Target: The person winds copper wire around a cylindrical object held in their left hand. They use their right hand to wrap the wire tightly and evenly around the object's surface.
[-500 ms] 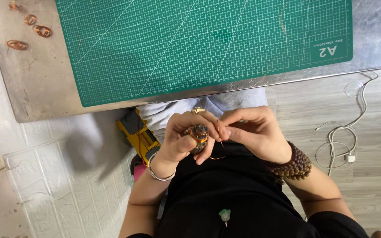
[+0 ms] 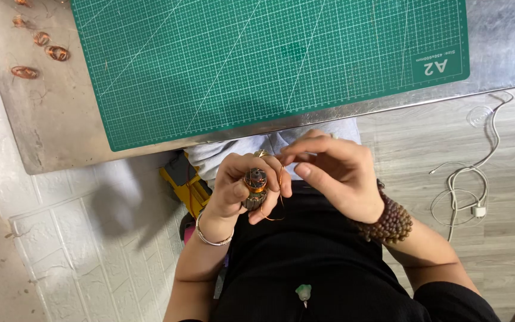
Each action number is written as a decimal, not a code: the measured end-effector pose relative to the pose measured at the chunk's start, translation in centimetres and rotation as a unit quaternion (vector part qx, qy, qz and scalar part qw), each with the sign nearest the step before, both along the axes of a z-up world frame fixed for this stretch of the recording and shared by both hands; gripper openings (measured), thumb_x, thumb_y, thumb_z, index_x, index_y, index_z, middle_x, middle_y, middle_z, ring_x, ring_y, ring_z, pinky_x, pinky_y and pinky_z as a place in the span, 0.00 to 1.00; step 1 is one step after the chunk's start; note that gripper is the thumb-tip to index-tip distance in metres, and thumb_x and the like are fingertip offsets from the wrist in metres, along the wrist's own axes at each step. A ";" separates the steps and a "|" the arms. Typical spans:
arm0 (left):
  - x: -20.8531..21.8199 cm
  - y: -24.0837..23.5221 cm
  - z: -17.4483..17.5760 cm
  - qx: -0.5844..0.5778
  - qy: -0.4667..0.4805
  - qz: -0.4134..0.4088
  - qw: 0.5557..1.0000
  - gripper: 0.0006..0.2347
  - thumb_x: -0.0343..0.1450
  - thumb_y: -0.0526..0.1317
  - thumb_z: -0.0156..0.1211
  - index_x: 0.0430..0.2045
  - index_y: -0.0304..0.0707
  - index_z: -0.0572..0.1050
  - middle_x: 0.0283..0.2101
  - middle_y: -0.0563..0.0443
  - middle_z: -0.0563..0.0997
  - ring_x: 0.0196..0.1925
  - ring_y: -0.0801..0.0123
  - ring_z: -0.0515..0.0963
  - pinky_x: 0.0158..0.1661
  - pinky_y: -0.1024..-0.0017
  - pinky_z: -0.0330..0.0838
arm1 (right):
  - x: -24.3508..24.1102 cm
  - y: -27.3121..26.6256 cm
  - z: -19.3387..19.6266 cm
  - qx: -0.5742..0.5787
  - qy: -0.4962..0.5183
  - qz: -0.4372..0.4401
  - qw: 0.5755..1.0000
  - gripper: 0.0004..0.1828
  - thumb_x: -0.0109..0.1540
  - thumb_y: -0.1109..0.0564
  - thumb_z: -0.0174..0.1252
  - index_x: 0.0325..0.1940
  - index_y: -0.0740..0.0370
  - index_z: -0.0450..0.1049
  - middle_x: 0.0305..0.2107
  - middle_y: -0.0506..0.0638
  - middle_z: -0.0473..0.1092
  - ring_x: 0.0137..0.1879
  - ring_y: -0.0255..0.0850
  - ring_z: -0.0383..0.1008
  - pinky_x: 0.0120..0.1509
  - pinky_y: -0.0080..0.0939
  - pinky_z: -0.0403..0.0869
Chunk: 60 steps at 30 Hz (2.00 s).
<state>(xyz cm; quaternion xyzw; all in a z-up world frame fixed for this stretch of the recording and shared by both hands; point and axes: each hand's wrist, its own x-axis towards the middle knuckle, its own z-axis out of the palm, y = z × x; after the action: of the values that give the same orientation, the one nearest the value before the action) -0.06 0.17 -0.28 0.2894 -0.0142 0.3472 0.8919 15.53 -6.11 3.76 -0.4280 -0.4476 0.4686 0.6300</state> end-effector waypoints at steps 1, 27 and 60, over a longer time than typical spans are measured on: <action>0.0 0.0 0.1 0.000 0.000 -0.001 1.000 0.20 0.67 0.42 0.60 0.23 0.10 0.68 0.28 0.23 0.69 0.06 0.67 0.69 0.05 0.81 0.60 | 0.1 0.0 0.0 0.000 0.000 -0.001 1.000 0.08 0.58 0.66 0.54 0.39 0.73 0.73 0.28 0.57 0.71 0.37 0.41 0.71 0.45 0.38 0.72; -0.3 0.2 1.0 -0.020 0.114 0.044 0.992 0.17 0.69 0.39 0.55 0.30 0.11 0.68 0.33 0.24 0.72 0.09 0.71 0.68 0.08 0.82 0.57 | 1.8 0.6 0.0 0.041 0.001 0.034 0.999 0.03 0.62 0.68 0.46 0.35 0.72 0.64 0.28 0.59 0.66 0.36 0.44 0.70 0.43 0.40 0.73; 0.7 0.3 2.4 0.095 0.206 0.152 0.962 0.14 0.70 0.39 0.53 0.34 0.16 0.70 0.37 0.30 0.72 0.13 0.72 0.70 0.11 0.83 0.61 | 0.6 0.4 -0.5 0.340 -0.557 -0.185 0.734 0.09 0.61 0.51 0.57 0.35 0.58 0.77 0.37 0.53 0.71 0.44 0.49 0.66 0.50 0.52 0.69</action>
<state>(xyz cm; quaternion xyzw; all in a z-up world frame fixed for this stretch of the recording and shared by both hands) 0.63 0.46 2.09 0.4368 0.1812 0.4087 0.7806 16.14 -5.71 3.29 -0.4438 -0.7601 -0.1633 0.4457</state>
